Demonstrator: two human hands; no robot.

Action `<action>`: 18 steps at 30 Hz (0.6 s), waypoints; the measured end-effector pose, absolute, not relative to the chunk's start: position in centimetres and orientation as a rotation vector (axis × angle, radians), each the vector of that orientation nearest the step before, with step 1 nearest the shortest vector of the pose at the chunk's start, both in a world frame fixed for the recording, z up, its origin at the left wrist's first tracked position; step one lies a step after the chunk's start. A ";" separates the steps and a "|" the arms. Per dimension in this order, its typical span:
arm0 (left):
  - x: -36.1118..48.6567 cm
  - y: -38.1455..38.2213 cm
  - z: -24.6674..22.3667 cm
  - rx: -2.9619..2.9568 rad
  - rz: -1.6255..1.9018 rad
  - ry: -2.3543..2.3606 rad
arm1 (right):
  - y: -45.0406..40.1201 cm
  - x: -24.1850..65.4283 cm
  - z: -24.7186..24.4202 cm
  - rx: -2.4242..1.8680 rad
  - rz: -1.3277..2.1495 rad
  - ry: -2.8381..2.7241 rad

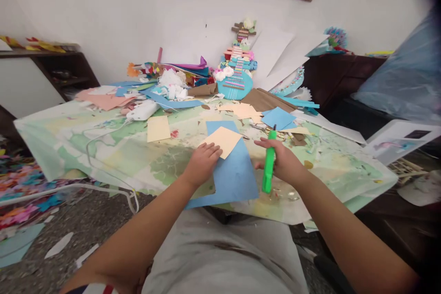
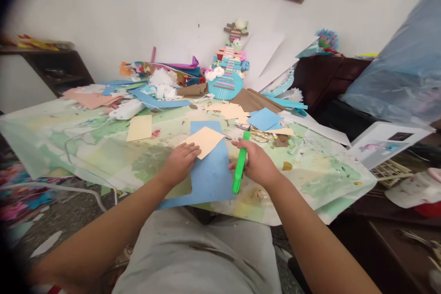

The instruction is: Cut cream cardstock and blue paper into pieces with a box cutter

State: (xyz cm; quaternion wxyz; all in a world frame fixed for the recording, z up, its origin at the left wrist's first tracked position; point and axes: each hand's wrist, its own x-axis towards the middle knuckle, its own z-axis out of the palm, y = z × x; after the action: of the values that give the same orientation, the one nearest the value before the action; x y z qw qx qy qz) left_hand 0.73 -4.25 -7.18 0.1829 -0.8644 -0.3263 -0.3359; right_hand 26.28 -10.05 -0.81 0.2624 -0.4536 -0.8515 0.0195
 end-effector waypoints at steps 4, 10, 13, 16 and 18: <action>-0.3 -5.4 -7.0 -2.406 -0.886 -0.889 | -7.8 24.5 -1.9 -1.176 -0.035 -2.418; -1.3 -7.1 -5.3 -2.320 -0.846 -0.950 | -10.3 22.4 -5.1 -1.153 -0.423 -2.421; -1.1 -7.1 -4.5 -2.278 -0.879 -0.971 | -11.2 21.9 -5.3 -1.026 -0.525 -2.348; -0.3 -6.5 -4.6 -2.291 -0.862 -0.957 | -10.4 21.6 -4.6 -1.056 -0.471 -2.247; 0.5 -6.0 -5.0 -2.326 -0.812 -0.953 | -9.2 21.7 -3.9 -1.155 -0.406 -2.233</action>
State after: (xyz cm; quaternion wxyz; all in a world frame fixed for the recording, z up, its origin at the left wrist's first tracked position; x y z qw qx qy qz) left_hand 0.53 -6.02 -4.96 0.2472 -0.8532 -0.3496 -0.2980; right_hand 21.67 -9.16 -3.95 0.2933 -0.4335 -0.8383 -0.1524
